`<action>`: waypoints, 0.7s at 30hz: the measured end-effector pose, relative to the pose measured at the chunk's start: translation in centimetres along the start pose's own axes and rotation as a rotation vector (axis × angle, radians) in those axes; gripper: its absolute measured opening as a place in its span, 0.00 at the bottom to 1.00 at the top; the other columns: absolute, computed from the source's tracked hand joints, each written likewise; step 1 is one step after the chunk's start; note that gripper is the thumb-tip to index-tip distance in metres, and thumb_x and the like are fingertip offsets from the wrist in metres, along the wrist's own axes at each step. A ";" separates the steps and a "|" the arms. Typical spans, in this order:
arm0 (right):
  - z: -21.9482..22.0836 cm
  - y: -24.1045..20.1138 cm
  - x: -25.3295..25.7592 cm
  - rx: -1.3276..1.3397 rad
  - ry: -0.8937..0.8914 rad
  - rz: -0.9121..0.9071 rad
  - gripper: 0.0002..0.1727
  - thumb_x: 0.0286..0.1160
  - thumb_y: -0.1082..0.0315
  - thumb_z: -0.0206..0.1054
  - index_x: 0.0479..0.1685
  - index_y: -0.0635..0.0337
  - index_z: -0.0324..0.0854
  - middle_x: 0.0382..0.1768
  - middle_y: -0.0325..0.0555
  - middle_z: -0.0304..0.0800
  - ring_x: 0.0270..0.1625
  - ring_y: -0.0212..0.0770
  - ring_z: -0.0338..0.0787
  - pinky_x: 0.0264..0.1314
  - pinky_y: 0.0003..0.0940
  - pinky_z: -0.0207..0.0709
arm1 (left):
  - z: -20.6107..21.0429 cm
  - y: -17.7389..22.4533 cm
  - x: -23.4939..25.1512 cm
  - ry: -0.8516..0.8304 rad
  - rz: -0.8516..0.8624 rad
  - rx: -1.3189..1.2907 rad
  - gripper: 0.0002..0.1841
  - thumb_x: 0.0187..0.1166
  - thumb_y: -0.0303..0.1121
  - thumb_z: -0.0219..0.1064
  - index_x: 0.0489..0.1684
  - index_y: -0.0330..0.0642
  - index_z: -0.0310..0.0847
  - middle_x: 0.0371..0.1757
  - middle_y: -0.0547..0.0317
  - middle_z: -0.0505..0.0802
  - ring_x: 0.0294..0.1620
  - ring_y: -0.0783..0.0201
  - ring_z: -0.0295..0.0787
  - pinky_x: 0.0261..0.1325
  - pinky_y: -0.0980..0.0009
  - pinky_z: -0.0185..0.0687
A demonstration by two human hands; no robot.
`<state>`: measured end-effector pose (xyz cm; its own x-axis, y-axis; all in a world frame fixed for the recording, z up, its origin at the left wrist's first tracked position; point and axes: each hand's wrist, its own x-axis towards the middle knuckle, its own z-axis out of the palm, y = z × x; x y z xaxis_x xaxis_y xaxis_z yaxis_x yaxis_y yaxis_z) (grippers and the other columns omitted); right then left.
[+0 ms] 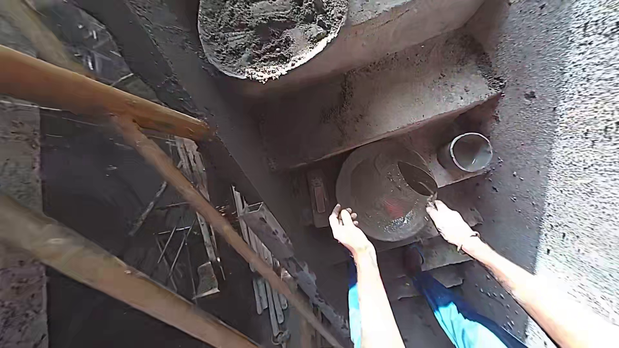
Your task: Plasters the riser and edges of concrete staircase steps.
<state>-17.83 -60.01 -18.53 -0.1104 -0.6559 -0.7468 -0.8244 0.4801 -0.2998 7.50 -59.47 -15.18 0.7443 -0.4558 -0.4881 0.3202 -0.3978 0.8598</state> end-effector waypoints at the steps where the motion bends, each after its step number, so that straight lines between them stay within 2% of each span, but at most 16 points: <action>1: -0.6 -0.2 0.4 0.029 -0.003 0.004 0.26 0.94 0.52 0.46 0.73 0.65 0.73 0.48 0.63 0.89 0.49 0.58 0.92 0.55 0.59 0.82 | 0.4 0.5 0.8 -0.011 0.037 0.022 0.15 0.88 0.25 0.55 0.67 0.29 0.76 0.40 0.48 0.90 0.31 0.67 0.88 0.31 0.76 0.82; 2: -1.0 -0.4 0.4 0.050 -0.028 0.028 0.26 0.94 0.53 0.45 0.70 0.66 0.74 0.49 0.63 0.88 0.50 0.57 0.91 0.57 0.58 0.80 | 0.1 0.7 1.3 -0.005 0.046 0.036 0.15 0.88 0.25 0.55 0.68 0.29 0.76 0.41 0.49 0.90 0.32 0.67 0.88 0.31 0.75 0.83; 4: -1.5 -0.6 1.6 0.057 -0.045 0.066 0.26 0.95 0.52 0.43 0.66 0.64 0.76 0.46 0.59 0.86 0.48 0.54 0.89 0.55 0.55 0.79 | -0.1 1.1 2.5 0.019 0.030 0.026 0.15 0.90 0.26 0.53 0.69 0.31 0.75 0.41 0.50 0.89 0.32 0.67 0.87 0.31 0.75 0.82; 5: -1.7 -0.8 2.3 0.054 -0.037 0.070 0.27 0.95 0.50 0.44 0.66 0.64 0.76 0.49 0.60 0.87 0.52 0.55 0.89 0.58 0.56 0.79 | 0.1 1.3 3.0 0.023 0.022 0.011 0.16 0.90 0.26 0.52 0.70 0.31 0.74 0.41 0.51 0.88 0.31 0.67 0.87 0.31 0.75 0.82; 9: 0.8 -0.8 3.0 -0.037 0.011 0.097 0.32 0.95 0.47 0.45 0.78 0.67 0.70 0.64 0.67 0.86 0.71 0.61 0.86 0.76 0.57 0.74 | 1.0 1.9 3.1 -0.026 0.072 0.022 0.16 0.89 0.25 0.51 0.69 0.29 0.73 0.39 0.52 0.89 0.30 0.69 0.87 0.30 0.77 0.82; 11: 2.5 -0.1 3.5 0.007 -0.107 0.103 0.33 0.96 0.48 0.43 0.80 0.70 0.68 0.69 0.70 0.82 0.75 0.64 0.82 0.80 0.60 0.69 | 1.3 1.8 3.0 -0.047 0.096 0.050 0.16 0.89 0.25 0.51 0.69 0.28 0.73 0.40 0.52 0.89 0.31 0.69 0.88 0.31 0.76 0.83; 12: 2.9 0.8 3.9 0.068 -0.148 0.085 0.32 0.96 0.49 0.43 0.77 0.70 0.71 0.66 0.70 0.84 0.71 0.62 0.84 0.77 0.58 0.72 | 1.5 1.8 3.1 -0.052 0.095 0.047 0.16 0.89 0.25 0.51 0.69 0.29 0.73 0.40 0.52 0.89 0.32 0.69 0.88 0.31 0.76 0.84; 13: 3.1 1.7 4.0 0.147 -0.170 0.069 0.30 0.96 0.50 0.43 0.70 0.68 0.75 0.55 0.64 0.86 0.56 0.56 0.88 0.63 0.53 0.79 | 1.6 1.7 3.2 -0.059 0.091 0.042 0.16 0.90 0.24 0.50 0.70 0.29 0.73 0.40 0.53 0.89 0.31 0.69 0.88 0.31 0.76 0.83; 14: 3.3 2.7 3.9 0.255 -0.196 0.074 0.26 0.97 0.49 0.42 0.63 0.62 0.77 0.39 0.52 0.82 0.35 0.45 0.85 0.41 0.43 0.82 | 1.5 1.7 3.4 -0.063 0.083 0.034 0.16 0.90 0.25 0.50 0.70 0.29 0.72 0.40 0.54 0.88 0.31 0.69 0.88 0.31 0.77 0.83; 15: 3.2 3.4 3.5 0.420 -0.242 0.111 0.24 0.97 0.48 0.41 0.59 0.57 0.75 0.29 0.43 0.76 0.21 0.38 0.78 0.24 0.34 0.77 | 1.4 1.7 3.7 -0.062 0.077 0.023 0.16 0.90 0.24 0.49 0.70 0.30 0.73 0.40 0.54 0.88 0.31 0.69 0.88 0.30 0.76 0.83; 16: 3.2 4.0 2.9 0.610 -0.304 0.173 0.22 0.97 0.47 0.41 0.59 0.52 0.74 0.23 0.38 0.71 0.15 0.34 0.71 0.15 0.29 0.70 | 1.2 1.7 4.0 -0.057 0.070 0.015 0.16 0.90 0.24 0.49 0.69 0.30 0.73 0.39 0.54 0.89 0.30 0.69 0.88 0.30 0.77 0.83; 18: 2.9 4.9 2.2 0.859 -0.399 0.237 0.21 0.96 0.46 0.41 0.59 0.48 0.74 0.20 0.34 0.67 0.11 0.30 0.65 0.09 0.25 0.64 | 1.0 1.6 4.6 -0.039 0.045 -0.009 0.15 0.91 0.25 0.49 0.68 0.31 0.74 0.39 0.54 0.89 0.29 0.68 0.87 0.29 0.76 0.82; 21: 2.2 3.2 1.4 1.016 -0.471 0.215 0.21 0.97 0.50 0.38 0.57 0.47 0.76 0.17 0.32 0.66 0.09 0.28 0.62 0.07 0.23 0.60 | 0.7 1.6 5.5 -0.002 0.003 -0.059 0.15 0.92 0.27 0.49 0.67 0.32 0.76 0.37 0.54 0.89 0.28 0.68 0.86 0.27 0.76 0.81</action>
<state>-19.36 -58.07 -21.84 0.2009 -0.3222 -0.9251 0.0404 0.9463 -0.3208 11.68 -63.12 -16.56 0.7440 -0.4591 -0.4854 0.3519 -0.3484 0.8688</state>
